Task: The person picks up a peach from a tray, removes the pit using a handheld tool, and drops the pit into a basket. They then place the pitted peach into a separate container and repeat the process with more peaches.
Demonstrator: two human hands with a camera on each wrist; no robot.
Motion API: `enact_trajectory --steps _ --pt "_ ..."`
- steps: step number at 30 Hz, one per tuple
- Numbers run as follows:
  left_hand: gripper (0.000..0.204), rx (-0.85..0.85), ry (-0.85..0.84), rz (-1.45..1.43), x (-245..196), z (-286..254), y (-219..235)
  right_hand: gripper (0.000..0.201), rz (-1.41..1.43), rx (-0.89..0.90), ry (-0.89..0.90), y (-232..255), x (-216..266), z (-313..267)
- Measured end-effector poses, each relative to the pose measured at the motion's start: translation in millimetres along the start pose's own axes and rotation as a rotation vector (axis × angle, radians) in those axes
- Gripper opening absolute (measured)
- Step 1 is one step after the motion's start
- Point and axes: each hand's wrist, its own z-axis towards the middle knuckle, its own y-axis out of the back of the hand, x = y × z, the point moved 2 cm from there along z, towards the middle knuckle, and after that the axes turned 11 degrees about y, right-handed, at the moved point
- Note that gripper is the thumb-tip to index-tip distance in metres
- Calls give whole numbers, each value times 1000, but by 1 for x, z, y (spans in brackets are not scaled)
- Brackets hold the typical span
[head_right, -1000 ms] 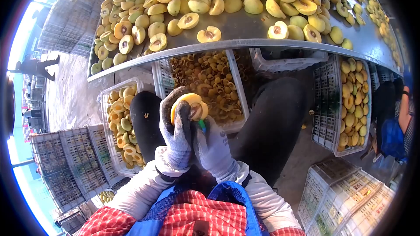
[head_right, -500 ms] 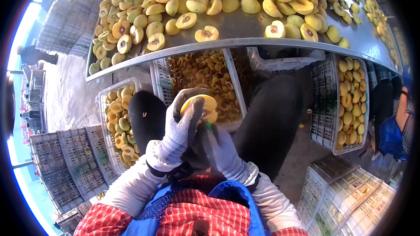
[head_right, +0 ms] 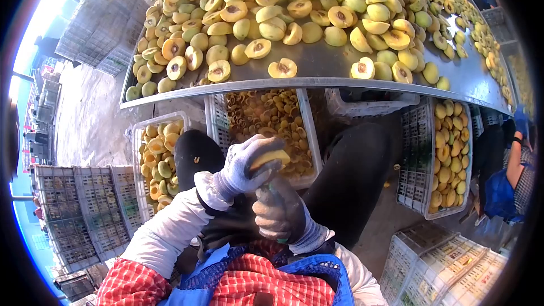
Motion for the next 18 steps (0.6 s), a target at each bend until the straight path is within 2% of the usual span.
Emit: enact_trajectory --steps 1,2,4,6,7,8,10,11,12,13,14,16,17,18 --pt "36 4 64 -89 4 -2 -3 50 16 10 -5 2 0 1" --pt "33 10 230 -286 11 -11 -10 50 33 20 -10 2 0 2" --pt "32 -23 362 -454 14 -18 -14 49 26 4 0 2 -2 4" --pt "32 29 388 -513 11 -17 -10 49 19 -12 9 1 -4 5" --pt "32 58 395 -540 12 -15 -6 49 -62 -74 20 2 -1 5" --pt "43 206 337 -405 15 -9 3 50 -142 -135 31 2 3 4" --pt "49 345 218 -422 19 5 15 50 -263 -201 42 -4 7 5" --pt "54 394 210 -425 14 13 18 50 -300 -203 42 -8 9 7" --pt "53 453 298 -616 12 18 18 51 -327 -212 42 -10 9 9" --pt "51 406 271 -517 11 20 18 51 -281 -192 64 -7 11 13" --pt "49 368 237 -428 11 24 16 51 -172 -89 20 -4 14 17" --pt "37 205 270 -371 15 18 3 51 -87 -55 17 6 14 18" --pt "37 195 324 -434 20 14 -1 49 -156 -181 65 2 13 15" --pt "36 177 388 -492 24 9 -5 46 -232 -198 86 0 14 13"
